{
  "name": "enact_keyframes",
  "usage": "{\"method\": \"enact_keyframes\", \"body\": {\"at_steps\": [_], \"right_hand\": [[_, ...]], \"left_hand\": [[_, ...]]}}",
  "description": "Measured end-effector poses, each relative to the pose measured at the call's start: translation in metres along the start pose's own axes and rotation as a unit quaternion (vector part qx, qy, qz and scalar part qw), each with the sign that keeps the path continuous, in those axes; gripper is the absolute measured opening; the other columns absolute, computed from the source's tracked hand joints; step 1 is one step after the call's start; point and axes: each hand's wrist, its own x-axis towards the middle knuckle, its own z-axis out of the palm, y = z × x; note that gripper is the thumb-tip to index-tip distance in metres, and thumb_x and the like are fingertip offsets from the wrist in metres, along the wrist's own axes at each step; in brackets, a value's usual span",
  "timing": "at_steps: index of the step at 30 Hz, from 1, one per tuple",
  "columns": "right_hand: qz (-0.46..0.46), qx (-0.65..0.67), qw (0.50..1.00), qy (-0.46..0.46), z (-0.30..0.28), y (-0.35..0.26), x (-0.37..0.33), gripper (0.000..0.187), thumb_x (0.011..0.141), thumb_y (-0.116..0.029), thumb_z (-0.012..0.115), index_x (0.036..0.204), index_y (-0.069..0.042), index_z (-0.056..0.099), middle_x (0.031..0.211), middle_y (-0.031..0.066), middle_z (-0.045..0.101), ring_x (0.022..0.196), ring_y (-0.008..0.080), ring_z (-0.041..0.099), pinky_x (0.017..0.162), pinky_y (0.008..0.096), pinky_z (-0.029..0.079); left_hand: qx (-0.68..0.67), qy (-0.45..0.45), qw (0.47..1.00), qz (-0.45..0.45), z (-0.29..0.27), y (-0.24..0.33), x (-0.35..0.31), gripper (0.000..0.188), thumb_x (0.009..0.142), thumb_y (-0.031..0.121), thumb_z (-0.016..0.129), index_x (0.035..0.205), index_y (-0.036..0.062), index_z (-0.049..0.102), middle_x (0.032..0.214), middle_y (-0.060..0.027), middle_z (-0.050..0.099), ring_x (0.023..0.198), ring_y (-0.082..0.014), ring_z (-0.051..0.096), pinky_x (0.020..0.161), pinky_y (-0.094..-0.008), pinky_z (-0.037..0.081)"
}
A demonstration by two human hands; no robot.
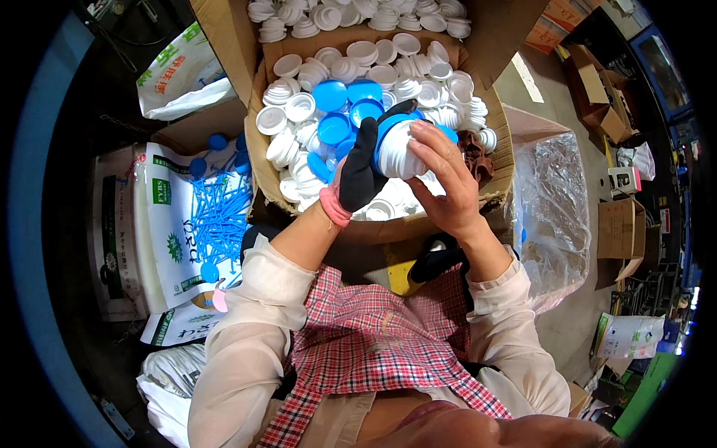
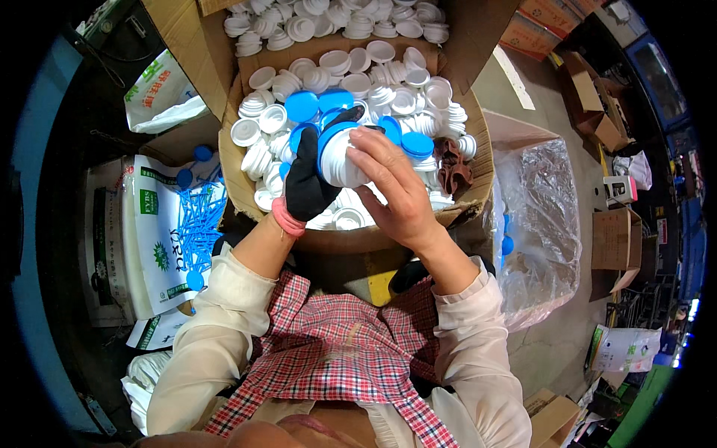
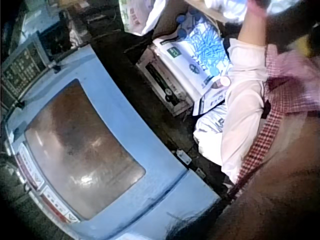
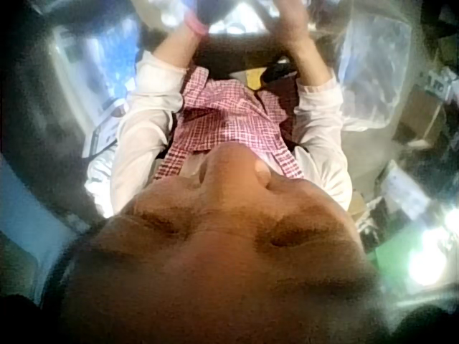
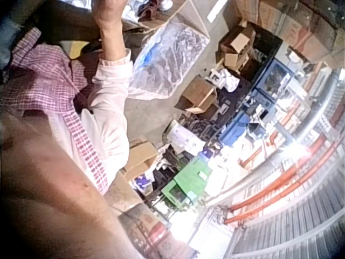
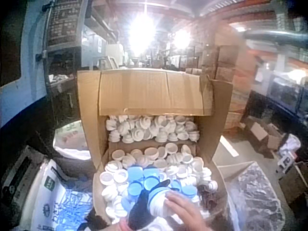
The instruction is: The person sits on the floor and repeatedly picks up white plastic containers and blue lids from a cardboard box. They screw the lids onto the containers by hand and place the assembled units into a plastic bag beside them.
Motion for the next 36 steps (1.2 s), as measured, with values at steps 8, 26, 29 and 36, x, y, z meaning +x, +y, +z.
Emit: {"method": "enact_keyframes", "body": {"at_steps": [8, 26, 29, 36], "right_hand": [[-0.017, 0.04, 0.998, -0.048, -0.009, 0.002, 0.006, 0.06, 0.063, 0.014, 0.066, 0.121, -0.001, 0.056, 0.129, 0.0169, 0.054, 0.123, 0.0368, 0.05, 0.102, 0.045, 0.042], [-0.009, 0.037, 0.996, -0.082, -0.016, 0.004, 0.005, 0.062, 0.064, 0.013, 0.067, 0.122, -0.003, 0.056, 0.13, 0.0158, 0.054, 0.126, 0.0354, 0.048, 0.103, 0.0442, 0.041], [0.058, 0.09, 0.992, -0.067, -0.017, 0.01, 0.001, 0.067, 0.065, -0.003, 0.076, 0.128, -0.004, 0.052, 0.138, 0.0147, 0.046, 0.13, 0.0328, 0.043, 0.105, 0.0416, 0.037], [0.379, 0.373, 0.839, 0.112, 0.021, 0.037, -0.018, 0.035, 0.096, -0.034, 0.053, 0.111, -0.003, 0.056, 0.092, 0.0015, 0.055, 0.088, 0.0108, 0.05, 0.078, 0.0253, 0.041]], "left_hand": [[-0.068, 0.005, 0.997, -0.031, -0.026, -0.013, -0.001, 0.059, 0.1, 0.049, 0.033, 0.142, 0.007, 0.037, 0.13, -0.0043, 0.051, 0.116, -0.0142, 0.052, 0.1, -0.0286, 0.04], [0.268, 0.005, 0.963, 0.024, -0.015, -0.002, -0.007, 0.067, 0.084, 0.022, 0.072, 0.139, 0.006, 0.039, 0.133, -0.0069, 0.049, 0.122, -0.0194, 0.048, 0.104, -0.0355, 0.04], [0.285, -0.016, 0.958, 0.012, 0.005, 0.01, -0.001, 0.077, 0.078, 0.015, 0.076, 0.143, 0.0055, 0.035, 0.14, -0.0085, 0.042, 0.125, -0.0182, 0.044, 0.103, -0.0335, 0.04], [0.388, 0.004, 0.921, 0.032, -0.006, -0.003, 0.01, 0.082, 0.076, 0.024, 0.078, 0.142, 0.0067, 0.033, 0.137, -0.0094, 0.042, 0.122, -0.0207, 0.045, 0.101, -0.0334, 0.039]]}}
